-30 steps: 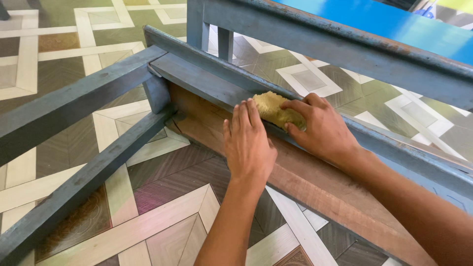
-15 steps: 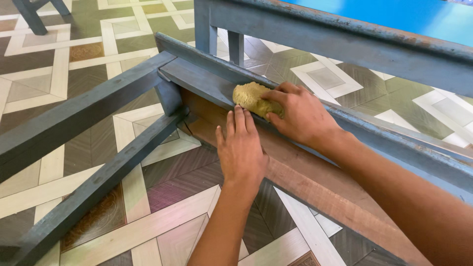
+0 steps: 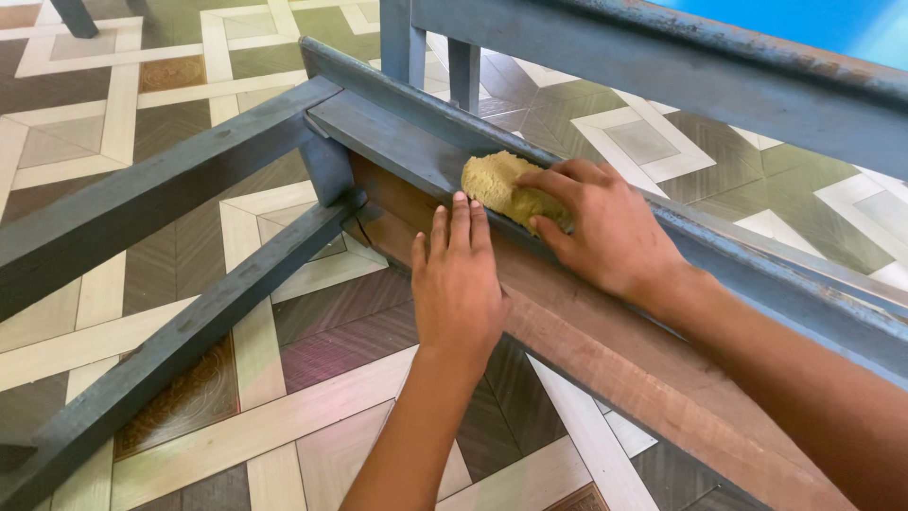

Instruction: The person uses a yellow sponge to scrub the wooden frame of a blue metal bench. They systematically clean the horizontal rails, vertical supports, and the underside of the bench, focusing on removing dirt and blue graffiti.

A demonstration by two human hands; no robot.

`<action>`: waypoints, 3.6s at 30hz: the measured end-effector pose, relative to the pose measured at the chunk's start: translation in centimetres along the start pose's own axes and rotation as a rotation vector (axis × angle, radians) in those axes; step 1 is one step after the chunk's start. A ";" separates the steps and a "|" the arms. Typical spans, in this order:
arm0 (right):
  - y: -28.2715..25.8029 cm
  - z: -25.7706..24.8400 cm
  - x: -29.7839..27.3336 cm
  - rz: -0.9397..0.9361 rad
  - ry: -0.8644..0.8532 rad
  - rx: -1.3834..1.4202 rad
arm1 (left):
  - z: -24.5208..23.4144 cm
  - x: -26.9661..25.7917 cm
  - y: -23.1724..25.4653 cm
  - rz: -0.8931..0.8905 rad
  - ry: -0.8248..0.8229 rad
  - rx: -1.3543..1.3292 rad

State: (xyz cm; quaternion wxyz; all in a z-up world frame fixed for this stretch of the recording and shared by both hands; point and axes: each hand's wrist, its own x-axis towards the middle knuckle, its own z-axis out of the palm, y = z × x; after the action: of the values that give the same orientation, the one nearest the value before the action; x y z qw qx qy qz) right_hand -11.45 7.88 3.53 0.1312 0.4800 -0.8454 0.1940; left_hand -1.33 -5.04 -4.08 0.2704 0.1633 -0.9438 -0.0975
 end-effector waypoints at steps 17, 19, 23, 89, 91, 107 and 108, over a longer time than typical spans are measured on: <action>-1.8 4.5 9.3 -0.009 -0.127 -0.102 | 1.4 0.1 0.3 -0.024 0.119 -0.006; -2.1 4.2 8.9 -0.021 -0.131 -0.106 | 1.6 0.3 0.8 -0.041 0.152 0.026; -2.7 3.0 8.7 -0.019 -0.192 -0.171 | 1.4 0.3 0.9 -0.062 0.143 0.061; -3.3 11.4 19.0 -0.091 -0.042 0.180 | -5.0 3.6 -3.6 0.279 -0.294 0.077; -3.5 10.7 18.8 -0.077 -0.071 0.155 | -5.1 4.1 -4.5 0.295 -0.273 0.043; -2.6 4.3 14.0 -0.144 -0.284 0.009 | -4.9 8.7 -11.3 -0.024 0.034 -0.242; -2.5 3.8 13.8 -0.123 -0.306 0.009 | -4.6 8.9 -11.2 -0.018 0.026 -0.237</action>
State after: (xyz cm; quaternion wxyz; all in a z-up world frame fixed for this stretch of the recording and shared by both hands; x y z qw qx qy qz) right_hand -16.39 -5.49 6.23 0.0104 0.5555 -0.8236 0.1142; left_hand -3.07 -19.08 0.97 0.2992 0.1399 -0.9205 -0.2088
